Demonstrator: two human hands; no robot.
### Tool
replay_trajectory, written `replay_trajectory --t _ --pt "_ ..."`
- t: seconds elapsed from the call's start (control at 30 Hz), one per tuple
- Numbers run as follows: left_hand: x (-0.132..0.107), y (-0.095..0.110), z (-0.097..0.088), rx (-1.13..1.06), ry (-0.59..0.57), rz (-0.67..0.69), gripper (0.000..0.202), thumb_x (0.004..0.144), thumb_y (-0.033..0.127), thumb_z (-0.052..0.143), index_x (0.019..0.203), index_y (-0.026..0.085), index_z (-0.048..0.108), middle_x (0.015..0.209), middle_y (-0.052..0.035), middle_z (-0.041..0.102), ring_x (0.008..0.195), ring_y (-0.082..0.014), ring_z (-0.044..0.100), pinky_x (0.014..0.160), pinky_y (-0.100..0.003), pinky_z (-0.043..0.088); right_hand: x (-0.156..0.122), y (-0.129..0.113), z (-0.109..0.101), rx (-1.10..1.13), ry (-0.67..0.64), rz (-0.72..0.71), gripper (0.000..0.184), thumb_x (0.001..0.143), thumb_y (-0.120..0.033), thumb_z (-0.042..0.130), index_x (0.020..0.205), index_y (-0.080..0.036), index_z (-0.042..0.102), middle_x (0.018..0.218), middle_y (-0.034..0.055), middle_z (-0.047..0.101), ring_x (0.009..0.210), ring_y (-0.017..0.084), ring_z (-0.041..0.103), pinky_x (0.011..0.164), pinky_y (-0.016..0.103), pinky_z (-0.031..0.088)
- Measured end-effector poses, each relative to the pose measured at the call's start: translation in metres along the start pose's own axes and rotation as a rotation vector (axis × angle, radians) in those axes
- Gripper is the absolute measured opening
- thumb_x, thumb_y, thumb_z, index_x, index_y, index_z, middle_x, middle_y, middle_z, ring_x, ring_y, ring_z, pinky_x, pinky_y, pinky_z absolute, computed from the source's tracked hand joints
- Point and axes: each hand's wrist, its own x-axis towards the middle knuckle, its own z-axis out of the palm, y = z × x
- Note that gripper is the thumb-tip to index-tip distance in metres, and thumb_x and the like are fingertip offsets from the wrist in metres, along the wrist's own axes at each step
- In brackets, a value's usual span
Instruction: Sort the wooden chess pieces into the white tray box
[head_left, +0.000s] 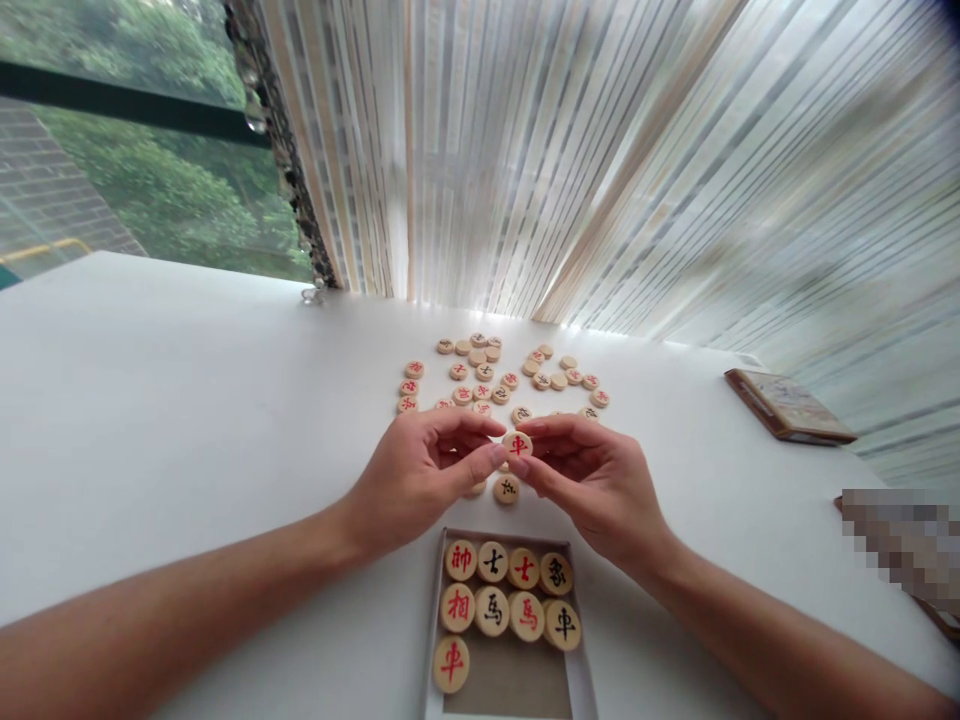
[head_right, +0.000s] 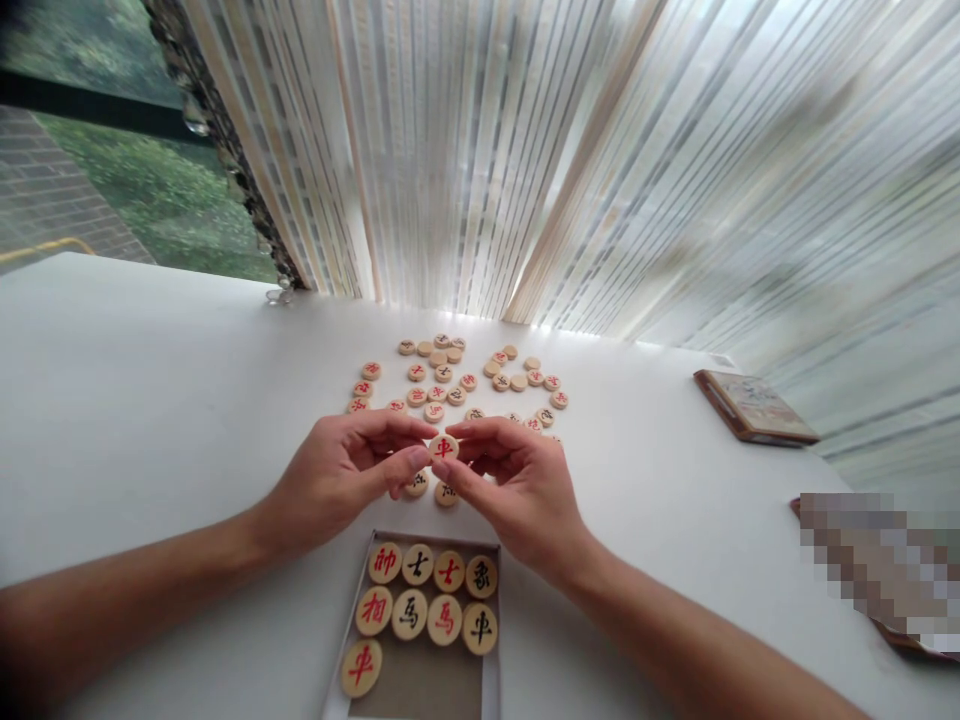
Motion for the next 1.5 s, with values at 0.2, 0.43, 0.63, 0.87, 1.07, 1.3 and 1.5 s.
replay_trajectory --t 0.2,0.43,0.63,0.87,1.07,1.3,1.5 --pt "-0.0008 0.0025 -0.0008 -0.063 -0.052 -0.047 0.019 0.088 0.027 0.082 0.096 0.01 0.081 0.074 -0.0043 0.075 0.058 -0.0088 0.064 0.056 -0.018 0.056 -0.0052 0.0003 0.0042 0.021 -0.016 -0.018 0.033 0.066 -0.019 0.102 0.093 -0.022 0.083 0.08 0.0019 0.081 0.07 0.015 0.078 0.066 0.02 0.066" --pt "-0.0014 0.0019 -0.0006 -0.066 -0.052 0.008 0.014 0.088 0.021 0.081 0.096 0.01 0.079 0.073 -0.0035 0.075 0.059 -0.009 0.066 0.056 -0.017 0.057 -0.0081 0.0002 0.0057 0.027 -0.031 -0.021 0.026 0.076 -0.018 0.096 0.099 -0.023 0.085 0.079 0.0018 0.083 0.061 0.012 0.075 0.054 0.016 0.062" --pt "-0.0037 0.0006 0.0006 0.0 -0.03 0.053 0.013 0.088 0.019 0.08 0.097 0.01 0.077 0.073 -0.0023 0.074 0.062 -0.009 0.068 0.057 -0.015 0.057 -0.009 0.0 0.0056 0.015 -0.028 -0.045 0.014 0.087 -0.02 0.087 0.101 -0.025 0.086 0.082 0.0027 0.084 0.068 0.012 0.078 0.066 0.02 0.066" --pt "-0.0043 0.0006 0.001 0.026 -0.028 0.132 0.01 0.09 0.02 0.082 0.095 0.013 0.079 0.083 -0.0036 0.077 0.067 -0.0093 0.07 0.063 -0.017 0.059 -0.0102 -0.0021 0.0069 -0.008 -0.025 -0.08 0.013 0.086 -0.018 0.087 0.097 -0.026 0.087 0.089 0.0023 0.083 0.075 0.012 0.077 0.069 0.018 0.064" --pt "-0.0058 0.0 0.0003 0.081 -0.016 0.137 0.013 0.089 0.024 0.083 0.094 0.013 0.081 0.09 -0.007 0.078 0.073 -0.0127 0.071 0.062 -0.02 0.058 -0.0093 -0.0028 0.0068 -0.023 -0.027 -0.086 0.012 0.086 -0.019 0.087 0.095 -0.027 0.087 0.089 0.0027 0.082 0.08 0.013 0.074 0.069 0.02 0.063" --pt "-0.0033 0.0021 0.0012 0.02 -0.023 0.061 0.014 0.089 0.022 0.082 0.097 0.011 0.081 0.086 -0.0067 0.079 0.071 -0.012 0.071 0.064 -0.02 0.06 -0.009 0.0004 0.0047 0.057 -0.012 0.043 0.011 0.085 -0.028 0.09 0.096 -0.028 0.088 0.091 0.0046 0.083 0.082 0.017 0.077 0.074 0.028 0.066" --pt "-0.0016 -0.0005 0.0001 -0.063 0.0 0.0 0.026 0.086 0.019 0.083 0.11 0.011 0.08 0.09 -0.009 0.082 0.073 -0.0143 0.075 0.064 -0.021 0.063 -0.008 0.0031 0.0018 0.146 0.003 0.175 0.024 0.083 -0.033 0.093 0.105 -0.027 0.087 0.098 0.0068 0.085 0.088 0.02 0.081 0.083 0.032 0.069"
